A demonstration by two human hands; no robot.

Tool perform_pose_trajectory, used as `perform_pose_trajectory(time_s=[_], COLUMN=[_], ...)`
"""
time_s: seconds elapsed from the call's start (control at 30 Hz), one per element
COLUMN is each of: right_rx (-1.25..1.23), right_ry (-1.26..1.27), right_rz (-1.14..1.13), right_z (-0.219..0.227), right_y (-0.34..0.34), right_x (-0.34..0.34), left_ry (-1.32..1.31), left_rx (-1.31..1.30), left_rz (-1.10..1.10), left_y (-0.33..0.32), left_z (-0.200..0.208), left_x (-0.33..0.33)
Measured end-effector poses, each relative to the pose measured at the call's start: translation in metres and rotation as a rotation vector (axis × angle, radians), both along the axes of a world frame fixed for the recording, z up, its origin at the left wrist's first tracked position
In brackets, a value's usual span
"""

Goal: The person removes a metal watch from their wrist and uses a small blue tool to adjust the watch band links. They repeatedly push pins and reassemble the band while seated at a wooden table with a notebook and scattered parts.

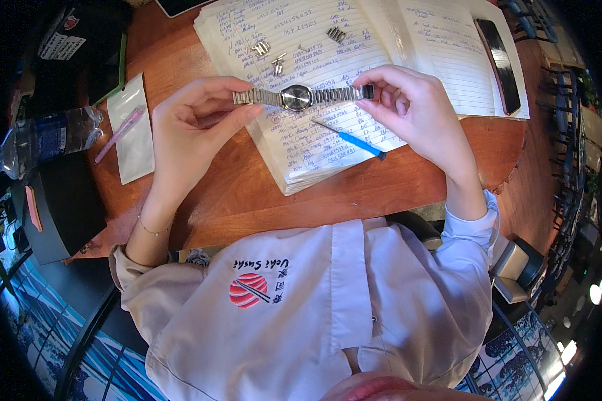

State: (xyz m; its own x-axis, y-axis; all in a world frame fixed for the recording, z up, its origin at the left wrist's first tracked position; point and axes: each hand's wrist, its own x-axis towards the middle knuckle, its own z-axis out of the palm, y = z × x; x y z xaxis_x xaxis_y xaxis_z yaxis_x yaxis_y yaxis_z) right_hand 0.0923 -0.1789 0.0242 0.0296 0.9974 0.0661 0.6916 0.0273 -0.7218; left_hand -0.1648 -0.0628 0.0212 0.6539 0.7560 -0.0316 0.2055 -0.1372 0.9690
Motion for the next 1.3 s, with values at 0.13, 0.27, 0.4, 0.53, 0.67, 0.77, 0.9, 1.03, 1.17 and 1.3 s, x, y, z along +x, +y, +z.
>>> perform_pose_trajectory(time_s=[0.13, 0.27, 0.4, 0.53, 0.67, 0.77, 0.9, 1.03, 1.17, 1.3], right_rx=[-0.021, 0.032, 0.023, 0.024, 0.060, 0.083, 0.140, 0.181, 0.206, 0.248], right_ry=[0.019, 0.121, 0.194, 0.336, 0.351, 0.315, 0.257, 0.137, 0.254, 0.132], right_rz=[-0.018, -0.018, -0.008, -0.030, -0.017, 0.001, 0.035, 0.043, -0.024, 0.047], right_z=[0.005, 0.005, 0.001, -0.005, -0.004, -0.002, 0.000, 0.006, 0.004, 0.005], right_y=[0.001, 0.002, 0.002, 0.002, 0.003, 0.004, 0.006, 0.007, 0.007, 0.009], right_x=[0.001, 0.000, 0.001, -0.001, -0.002, -0.002, -0.004, -0.009, -0.018, -0.018], left_ry=[-0.041, -0.144, -0.106, -0.137, -0.172, -0.187, -0.148, -0.104, -0.035, -0.026], left_rx=[-0.024, -0.035, -0.025, -0.051, -0.101, -0.059, -0.035, 0.212, 0.257, 0.248], left_rz=[0.004, 0.018, -0.046, -0.031, -0.053, -0.080, -0.096, -0.147, -0.184, -0.203], left_y=[0.003, 0.003, 0.003, -0.002, -0.002, 0.001, -0.001, 0.000, -0.001, -0.001], left_z=[-0.003, -0.008, -0.004, 0.003, 0.004, -0.005, -0.001, 0.001, 0.006, 0.007], left_x=[0.003, 0.008, 0.010, 0.020, 0.026, 0.029, 0.034, 0.039, 0.040, 0.036])
